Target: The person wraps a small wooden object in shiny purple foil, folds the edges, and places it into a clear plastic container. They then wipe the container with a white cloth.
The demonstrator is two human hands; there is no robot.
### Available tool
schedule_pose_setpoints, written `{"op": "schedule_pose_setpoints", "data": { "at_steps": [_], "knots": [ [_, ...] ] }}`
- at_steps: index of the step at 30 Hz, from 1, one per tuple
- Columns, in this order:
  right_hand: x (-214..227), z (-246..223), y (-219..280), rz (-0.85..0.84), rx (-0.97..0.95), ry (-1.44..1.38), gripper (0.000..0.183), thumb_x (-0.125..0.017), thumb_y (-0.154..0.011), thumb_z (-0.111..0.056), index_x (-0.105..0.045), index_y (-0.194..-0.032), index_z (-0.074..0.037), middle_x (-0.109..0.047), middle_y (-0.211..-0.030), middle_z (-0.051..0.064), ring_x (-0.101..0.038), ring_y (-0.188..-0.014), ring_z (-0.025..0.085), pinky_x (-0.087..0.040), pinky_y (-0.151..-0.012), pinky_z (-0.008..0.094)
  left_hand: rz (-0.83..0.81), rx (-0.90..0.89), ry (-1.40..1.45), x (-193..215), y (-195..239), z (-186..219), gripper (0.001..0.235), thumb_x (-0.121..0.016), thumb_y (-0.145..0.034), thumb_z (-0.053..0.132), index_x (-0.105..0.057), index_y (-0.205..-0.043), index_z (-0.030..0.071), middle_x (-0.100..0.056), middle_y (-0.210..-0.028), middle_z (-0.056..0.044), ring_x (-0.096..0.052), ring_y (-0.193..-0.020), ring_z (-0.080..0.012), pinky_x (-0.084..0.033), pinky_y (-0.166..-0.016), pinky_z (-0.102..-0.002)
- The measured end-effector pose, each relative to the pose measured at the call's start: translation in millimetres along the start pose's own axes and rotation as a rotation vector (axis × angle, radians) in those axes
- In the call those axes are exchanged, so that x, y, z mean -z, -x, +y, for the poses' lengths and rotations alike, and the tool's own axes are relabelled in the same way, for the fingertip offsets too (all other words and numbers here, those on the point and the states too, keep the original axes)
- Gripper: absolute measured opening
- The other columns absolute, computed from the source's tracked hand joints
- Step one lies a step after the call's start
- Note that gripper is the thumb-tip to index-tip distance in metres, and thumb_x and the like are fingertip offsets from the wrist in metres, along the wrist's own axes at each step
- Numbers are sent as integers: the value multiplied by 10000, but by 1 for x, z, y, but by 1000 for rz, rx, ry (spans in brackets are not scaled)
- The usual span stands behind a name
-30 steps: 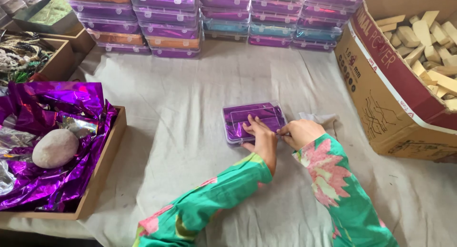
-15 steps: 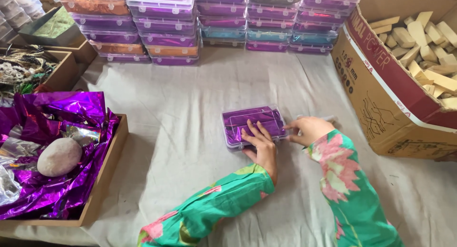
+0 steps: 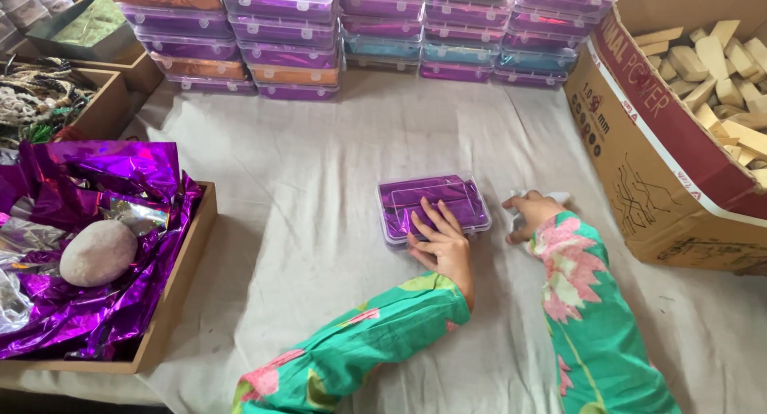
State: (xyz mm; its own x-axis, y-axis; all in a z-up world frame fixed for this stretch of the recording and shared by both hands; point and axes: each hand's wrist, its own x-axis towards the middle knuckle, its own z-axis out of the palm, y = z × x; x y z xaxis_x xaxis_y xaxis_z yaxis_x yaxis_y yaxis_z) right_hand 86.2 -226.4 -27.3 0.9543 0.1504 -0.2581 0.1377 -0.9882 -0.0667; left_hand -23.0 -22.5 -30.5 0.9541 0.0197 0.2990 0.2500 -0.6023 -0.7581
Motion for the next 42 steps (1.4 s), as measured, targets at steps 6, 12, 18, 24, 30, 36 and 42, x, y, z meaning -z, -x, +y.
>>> {"op": "schedule_pose_setpoints", "data": {
  "at_steps": [6,12,18,24,30,36,42],
  "knots": [
    [4,13,-6,-10,35,-55,740,-902,-679,-364,-605,-1356,-341,-580,-1299,105,-608,-1241,331,-504,-1060,422,-21,-2,21,3,1,-4,1002,-765,-712,-187,-297,-1573,24,-403,-1545,-276,-581,-1269,-377,-623,-757,-298],
    [11,7,-2,-17,20,-51,687,-908,-698,-358,-623,-1322,-344,-575,-1301,85,-619,-1231,309,-511,-1050,421,-9,15,19,3,4,-6,975,-760,-726,-185,-307,-1565,20,-409,-1548,-269,-573,-1282,-379,-620,-757,-297],
    [5,8,-3,45,20,-89,576,-871,-735,-341,-664,-1272,-312,-591,-1276,93,-656,-1186,309,-533,-1034,421,-15,28,33,0,3,0,984,-747,-727,-198,-289,-1569,25,-384,-1569,-260,-549,-1308,-386,-618,-758,-299],
    [8,2,-5,-4,3,-30,577,-851,-773,-332,-624,-1303,-323,-556,-1293,108,-639,-1188,328,-514,-1038,436,27,48,92,-9,2,12,1010,-733,-707,-226,-280,-1571,36,-362,-1581,-255,-532,-1323,-403,-623,-745,-322],
    [-2,2,-6,62,-8,26,508,-791,-827,-323,-602,-1298,-332,-559,-1291,111,-637,-1184,336,-516,-1023,449,303,-66,184,-34,16,-8,996,-744,-655,-254,-342,-1518,39,-426,-1537,-275,-568,-1275,-448,-618,-617,-357],
    [0,0,-5,76,-13,59,468,-787,-836,-354,-616,-1271,-351,-564,-1290,105,-642,-1177,328,-523,-1017,453,493,-124,453,-49,18,-10,727,-664,-806,-55,-439,-1486,67,-434,-1529,-275,-528,-1301,-506,-613,-712,-512],
    [-1,-1,-3,171,-43,50,381,-740,-853,-259,-647,-1206,-370,-608,-1220,52,-656,-1168,296,-542,-977,491,594,-132,603,-64,18,1,490,-523,-990,164,-507,-1476,97,-442,-1549,-274,-506,-1340,-522,-577,-826,-616]
  ]
}}
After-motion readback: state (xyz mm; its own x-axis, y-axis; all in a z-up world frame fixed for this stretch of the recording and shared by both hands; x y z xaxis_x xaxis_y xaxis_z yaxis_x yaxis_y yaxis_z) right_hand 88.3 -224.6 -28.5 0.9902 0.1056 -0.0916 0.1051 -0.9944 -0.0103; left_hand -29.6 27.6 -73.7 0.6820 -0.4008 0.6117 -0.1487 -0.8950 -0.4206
